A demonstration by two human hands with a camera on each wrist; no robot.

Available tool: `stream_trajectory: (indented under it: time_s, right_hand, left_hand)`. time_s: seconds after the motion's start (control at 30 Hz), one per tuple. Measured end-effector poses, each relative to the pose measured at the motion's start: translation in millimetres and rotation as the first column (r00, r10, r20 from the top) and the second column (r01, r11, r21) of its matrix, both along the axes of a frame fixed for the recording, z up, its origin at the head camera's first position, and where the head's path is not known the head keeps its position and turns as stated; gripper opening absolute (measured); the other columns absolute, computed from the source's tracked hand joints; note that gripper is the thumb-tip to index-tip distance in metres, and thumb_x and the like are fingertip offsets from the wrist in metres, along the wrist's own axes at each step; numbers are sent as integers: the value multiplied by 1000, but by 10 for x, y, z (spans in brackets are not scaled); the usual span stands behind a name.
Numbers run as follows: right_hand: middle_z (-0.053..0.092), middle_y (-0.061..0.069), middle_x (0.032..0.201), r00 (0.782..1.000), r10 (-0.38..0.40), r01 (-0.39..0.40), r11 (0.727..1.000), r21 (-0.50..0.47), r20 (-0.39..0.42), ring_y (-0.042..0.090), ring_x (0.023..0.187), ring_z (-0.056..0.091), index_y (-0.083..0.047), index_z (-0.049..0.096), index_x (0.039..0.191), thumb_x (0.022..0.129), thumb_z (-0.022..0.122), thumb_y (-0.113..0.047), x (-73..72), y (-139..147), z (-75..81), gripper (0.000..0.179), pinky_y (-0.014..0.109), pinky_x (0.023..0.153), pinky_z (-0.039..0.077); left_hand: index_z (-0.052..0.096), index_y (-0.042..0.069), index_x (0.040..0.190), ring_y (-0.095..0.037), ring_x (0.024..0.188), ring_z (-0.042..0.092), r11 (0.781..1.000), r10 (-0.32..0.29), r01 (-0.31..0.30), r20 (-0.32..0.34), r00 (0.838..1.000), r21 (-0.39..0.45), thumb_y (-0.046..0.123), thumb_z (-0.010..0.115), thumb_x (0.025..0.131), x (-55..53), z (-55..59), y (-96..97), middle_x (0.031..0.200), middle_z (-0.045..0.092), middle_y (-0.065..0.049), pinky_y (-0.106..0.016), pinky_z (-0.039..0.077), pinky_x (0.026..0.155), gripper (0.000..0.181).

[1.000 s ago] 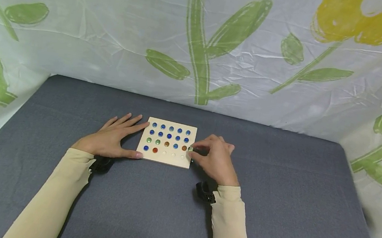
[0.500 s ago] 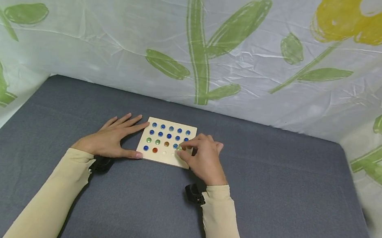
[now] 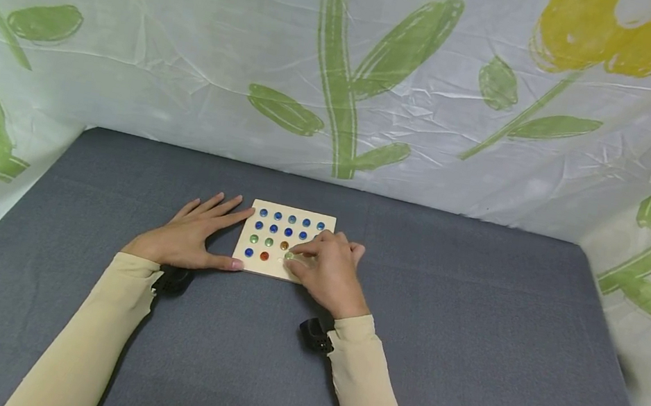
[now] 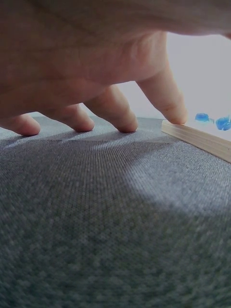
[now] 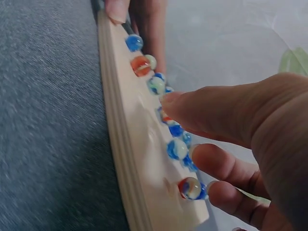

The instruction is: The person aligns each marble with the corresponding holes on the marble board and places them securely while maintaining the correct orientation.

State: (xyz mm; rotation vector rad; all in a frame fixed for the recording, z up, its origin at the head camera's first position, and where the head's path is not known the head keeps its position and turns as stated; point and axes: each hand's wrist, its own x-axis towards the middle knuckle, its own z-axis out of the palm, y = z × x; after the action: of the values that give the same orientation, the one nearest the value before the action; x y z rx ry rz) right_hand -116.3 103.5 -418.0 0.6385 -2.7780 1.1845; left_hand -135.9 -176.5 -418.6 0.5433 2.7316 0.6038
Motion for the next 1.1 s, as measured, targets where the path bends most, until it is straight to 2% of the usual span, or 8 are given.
stream_trajectory:
  time_s: [0.4,0.63,1.1]
  right_hand:
    - [64,-1,82,1000,-4,3,998,59,8,20,81,47,-14,84,94,82,87,-19,18,-93,-51,13,52,86,21]
    - [65,-3,83,1000,6,-6,996,84,-2,20,81,47,-14,84,94,84,86,-20,29,-116,-71,12,52,84,21]
    - [61,-2,80,1000,-2,4,994,113,-17,19,78,43,-15,84,98,85,85,-22,38,-133,-84,15,50,81,20]
  left_hand:
    - [31,20,162,-39,155,6,1000,-5,5,-4,1000,16,61,78,81,6,0,-5,168,18,-13,-63,1,120,102]
    - [30,20,162,-39,155,7,1000,-9,10,-20,1000,9,63,77,80,-5,-37,-14,168,19,-13,-63,2,120,104]
    - [30,21,162,-39,154,8,1000,-10,10,-21,1000,3,64,76,80,-7,-35,-13,168,19,-13,-63,2,120,104]
